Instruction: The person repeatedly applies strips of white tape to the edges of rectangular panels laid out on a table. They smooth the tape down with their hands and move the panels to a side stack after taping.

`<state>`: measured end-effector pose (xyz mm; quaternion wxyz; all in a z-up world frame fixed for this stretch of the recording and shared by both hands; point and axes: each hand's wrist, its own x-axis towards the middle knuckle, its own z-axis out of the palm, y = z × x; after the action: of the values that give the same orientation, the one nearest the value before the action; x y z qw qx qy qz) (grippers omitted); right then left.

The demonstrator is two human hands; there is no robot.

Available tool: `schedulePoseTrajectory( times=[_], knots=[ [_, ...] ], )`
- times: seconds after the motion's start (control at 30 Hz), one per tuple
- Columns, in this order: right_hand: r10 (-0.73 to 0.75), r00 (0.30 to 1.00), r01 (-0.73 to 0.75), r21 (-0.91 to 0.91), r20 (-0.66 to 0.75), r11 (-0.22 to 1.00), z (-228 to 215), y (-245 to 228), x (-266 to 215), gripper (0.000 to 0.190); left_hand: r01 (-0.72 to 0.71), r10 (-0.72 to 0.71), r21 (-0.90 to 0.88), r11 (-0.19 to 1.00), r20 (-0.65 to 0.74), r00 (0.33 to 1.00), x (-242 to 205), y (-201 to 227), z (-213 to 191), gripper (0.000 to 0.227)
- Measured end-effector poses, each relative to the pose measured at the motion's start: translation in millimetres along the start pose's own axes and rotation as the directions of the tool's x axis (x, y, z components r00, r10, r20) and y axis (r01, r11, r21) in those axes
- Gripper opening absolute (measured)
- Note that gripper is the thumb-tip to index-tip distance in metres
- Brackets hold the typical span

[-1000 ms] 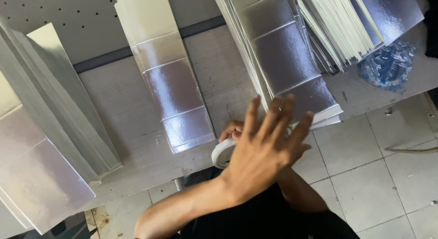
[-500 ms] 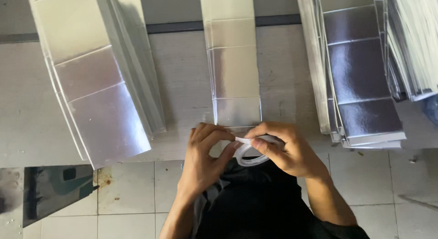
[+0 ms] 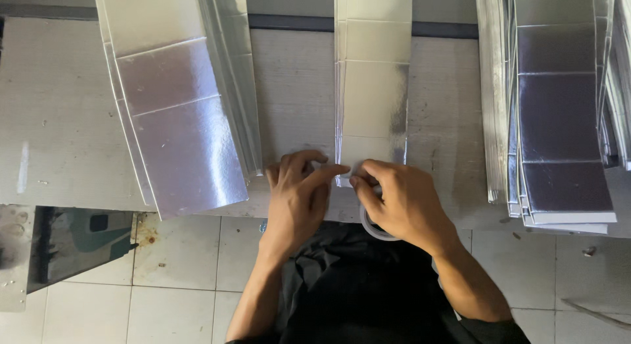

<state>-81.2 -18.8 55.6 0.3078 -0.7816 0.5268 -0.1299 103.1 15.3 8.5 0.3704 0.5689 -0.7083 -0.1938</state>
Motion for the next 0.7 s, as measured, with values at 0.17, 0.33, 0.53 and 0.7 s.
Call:
schedulePoseTrajectory(
  times=[0.17,0.33,0.53,0.7],
  knots=[
    [0.031,0.998,-0.029,-0.038,0.061,0.999,-3.0,-3.4,7.3,0.021,0.078,-0.078,0.009,0.997,0.104,0.992,2.7,-1.8,-2.0,0.038],
    [0.045,0.997,-0.041,-0.066,0.067,0.997,1.7,-0.9,7.9,0.021,0.112,-0.107,-0.033,0.993,0.125,0.986,6.7,1.2,-5.6,0.037],
    [0.062,0.996,-0.055,-0.097,0.069,0.994,0.3,0.5,11.0,0.024,0.117,-0.113,-0.027,0.993,0.124,0.986,6.1,-2.4,-2.2,0.029],
    [0.055,0.996,-0.046,-0.116,0.076,0.992,2.1,3.2,11.2,0.023,0.107,-0.105,-0.006,0.994,0.112,0.988,7.6,-1.6,-1.9,0.014]
  ],
)
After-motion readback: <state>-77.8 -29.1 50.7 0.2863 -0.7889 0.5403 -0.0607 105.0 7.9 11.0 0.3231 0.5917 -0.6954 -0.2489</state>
